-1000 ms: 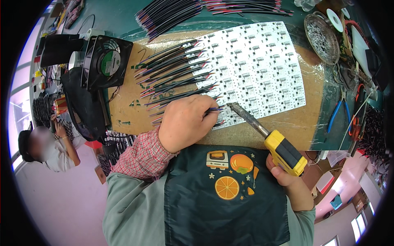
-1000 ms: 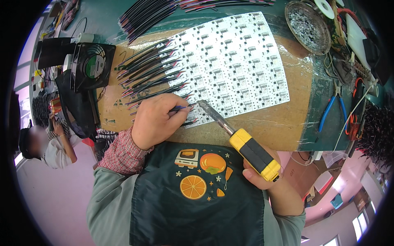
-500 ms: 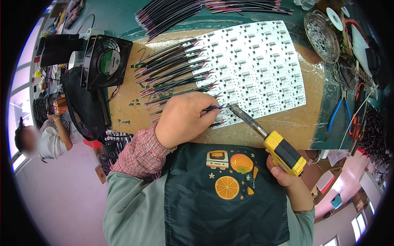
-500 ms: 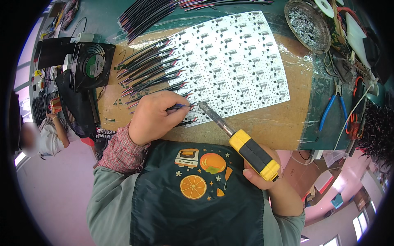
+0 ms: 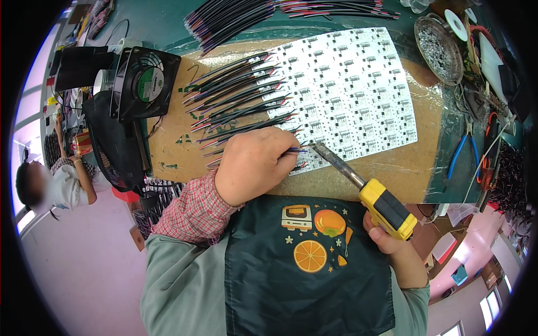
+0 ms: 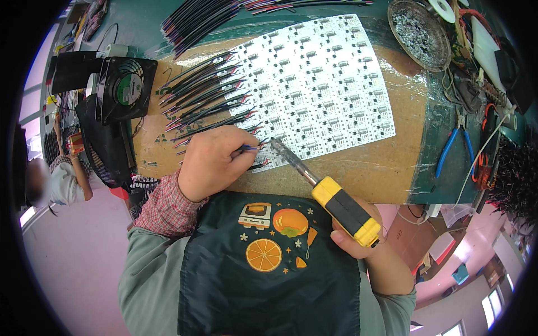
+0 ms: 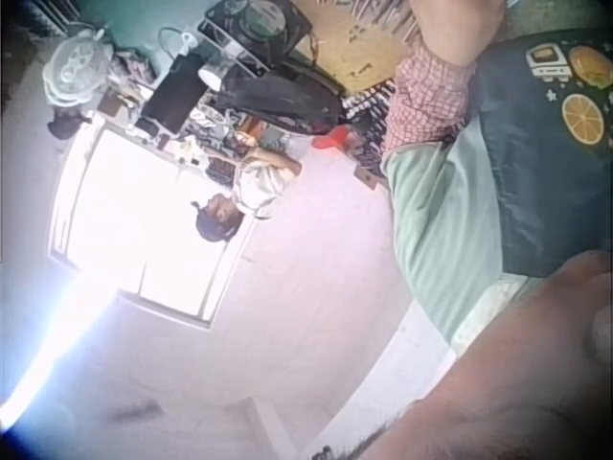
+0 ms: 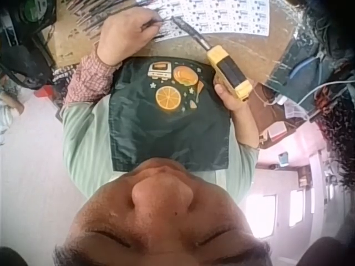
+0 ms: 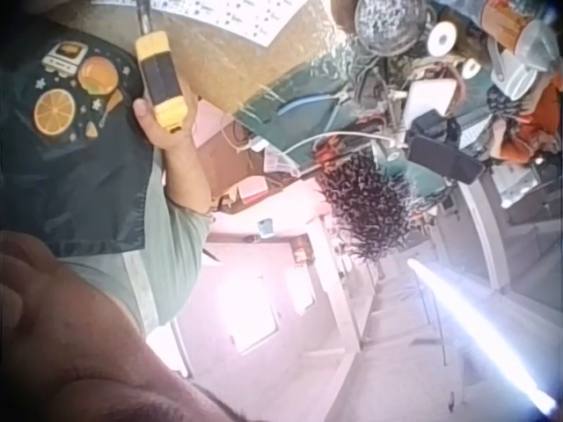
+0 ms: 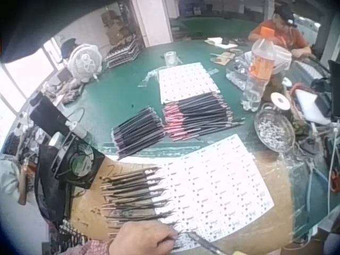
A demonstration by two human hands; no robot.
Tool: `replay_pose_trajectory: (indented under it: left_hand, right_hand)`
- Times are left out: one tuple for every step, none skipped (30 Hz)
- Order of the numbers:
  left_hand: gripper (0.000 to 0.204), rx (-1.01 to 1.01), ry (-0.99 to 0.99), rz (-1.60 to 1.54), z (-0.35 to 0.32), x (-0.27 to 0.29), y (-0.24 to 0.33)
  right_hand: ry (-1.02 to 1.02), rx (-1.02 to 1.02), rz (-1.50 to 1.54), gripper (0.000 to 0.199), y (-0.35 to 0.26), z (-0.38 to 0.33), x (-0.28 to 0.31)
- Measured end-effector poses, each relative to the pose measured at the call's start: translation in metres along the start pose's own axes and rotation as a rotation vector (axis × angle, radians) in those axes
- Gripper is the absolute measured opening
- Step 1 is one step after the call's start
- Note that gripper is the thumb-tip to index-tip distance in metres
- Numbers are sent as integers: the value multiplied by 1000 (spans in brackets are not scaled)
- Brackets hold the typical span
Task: The person solders thin wires onto metal contacts on a sheet of circuit boards using a soldering gun.
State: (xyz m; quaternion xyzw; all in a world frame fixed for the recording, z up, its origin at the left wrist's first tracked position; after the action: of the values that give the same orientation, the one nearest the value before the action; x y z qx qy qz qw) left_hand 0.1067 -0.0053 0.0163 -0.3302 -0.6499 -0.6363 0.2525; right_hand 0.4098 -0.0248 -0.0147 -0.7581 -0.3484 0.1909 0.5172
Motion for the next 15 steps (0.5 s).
replay_pose_trajectory:
  left_hand:
    - [8,-1,-1,0,0,0,1]
    - [7,0,-1,2,1,0,1]
    - [6,1,-1,5,1,1,2]
    - [6,1,-1,4,1,1,2]
    - [7,-1,-5,-5,1,1,1]
    - [9,-2,-9,-15,1,1,1]
    - [9,-2,-10,-13,1,3,5]
    - [11,60,-37,-28,1,6,9]
    - [14,123,-64,-44,1,8,10]
    - [14,123,-63,-43,0,8,10]
    - [14,83,-46,-104,-2,9,9]
    - [15,44,-28,-165,-5,11,8]
    - [15,43,-27,-163,-6,11,5]
    - [14,-41,16,-123,-7,12,7]
    - [15,-126,59,-83,-9,15,9]
  right_hand:
    - [1,-1,0,20,-1,0,-1]
    - [29,-8,93,20,-3,-1,-1]
    - [57,-15,186,19,-4,-1,-1]
    - [58,-16,186,19,-3,-2,-2]
    - [66,-20,250,20,0,-2,-3]
    - [76,-25,315,20,2,-2,-3]
    - [75,-24,317,20,3,-3,-3]
    - [70,0,278,21,3,-3,-2]
    - [64,23,239,21,3,-3,-1]
    - [64,24,240,21,4,-4,-2]
    - [64,29,268,23,4,-5,-2]
    - [63,33,296,24,5,-5,-2]
    - [62,35,297,24,3,-5,-3]
    - [75,24,366,25,1,-5,-4]
    - [87,13,434,27,0,-4,-5]
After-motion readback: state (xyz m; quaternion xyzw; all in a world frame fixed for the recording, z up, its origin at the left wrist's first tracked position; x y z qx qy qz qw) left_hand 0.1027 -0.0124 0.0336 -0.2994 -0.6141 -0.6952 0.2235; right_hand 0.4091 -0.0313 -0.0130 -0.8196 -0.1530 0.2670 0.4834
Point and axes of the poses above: each hand's wrist, its own z-axis towards the middle knuckle, its own x-axis out of the back of the hand, y = z × x, the point moved 4 cm from there along z, towards the middle knuckle
